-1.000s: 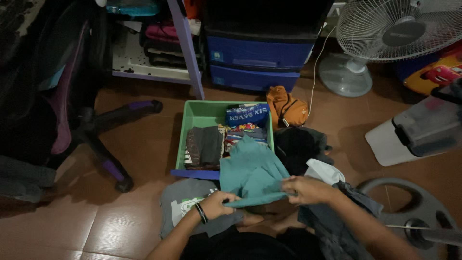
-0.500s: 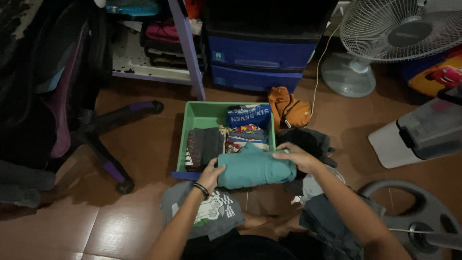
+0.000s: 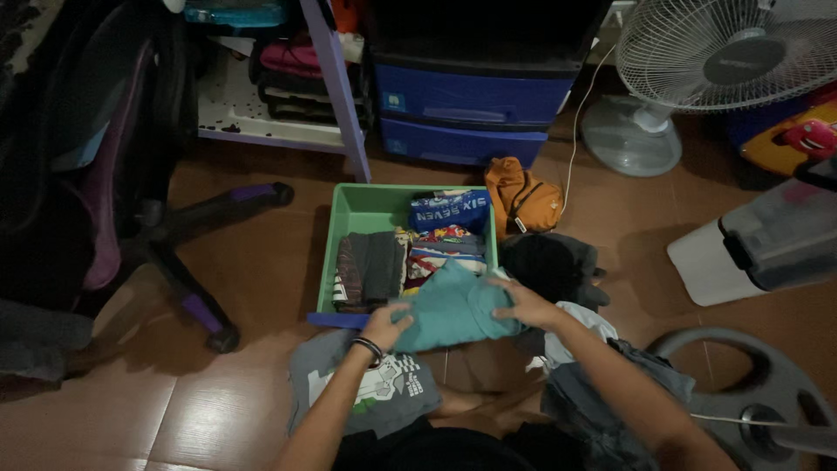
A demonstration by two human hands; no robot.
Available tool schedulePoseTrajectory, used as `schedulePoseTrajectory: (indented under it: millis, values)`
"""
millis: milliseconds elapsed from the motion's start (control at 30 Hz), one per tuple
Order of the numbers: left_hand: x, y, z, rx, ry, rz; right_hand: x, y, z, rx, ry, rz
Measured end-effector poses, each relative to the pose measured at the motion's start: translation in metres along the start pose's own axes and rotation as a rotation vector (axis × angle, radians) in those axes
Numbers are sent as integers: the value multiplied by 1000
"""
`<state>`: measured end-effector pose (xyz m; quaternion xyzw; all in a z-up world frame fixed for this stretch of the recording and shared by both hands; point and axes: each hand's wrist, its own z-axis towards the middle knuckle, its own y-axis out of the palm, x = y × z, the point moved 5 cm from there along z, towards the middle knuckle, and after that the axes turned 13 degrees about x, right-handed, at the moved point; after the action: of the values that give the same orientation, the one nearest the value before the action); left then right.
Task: The person sits on the floor and folds various children's clothing items, including t-shirts, shorts, and socks. They place each folded item into a green plastic bin.
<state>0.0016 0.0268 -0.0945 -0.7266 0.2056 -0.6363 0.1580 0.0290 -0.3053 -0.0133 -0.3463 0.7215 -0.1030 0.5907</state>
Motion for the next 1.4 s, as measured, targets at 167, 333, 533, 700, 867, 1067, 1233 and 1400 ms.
schedulePoseTrajectory:
  millis: [167, 333, 533, 700, 867, 1067, 1233, 1400]
  values:
    - [-1, 5, -11, 91, -14, 138, 40, 9, 8, 210, 93, -137]
    - [20, 13, -20, -41, -83, 325, 58, 2, -1, 106, 354, -222]
    - [86, -1, -44, 107, -47, 565, 39, 4, -11, -146, 307, 56]
    - [105, 10, -36, -27, 185, 672, 40, 2, -5, -36, 390, 104]
    - [48, 46, 22, -263, -90, 686, 47, 2, 3, 108, 373, -11]
    - [19, 63, 54, -130, -33, 123, 48, 1, -7, 34, 486, 311]
    - [61, 36, 22, -36, 74, -147, 24, -9, -11, 50, 397, 430]
    - [115, -12, -1, 82, 370, 136, -36, -35, -3, 105, -88, 153]
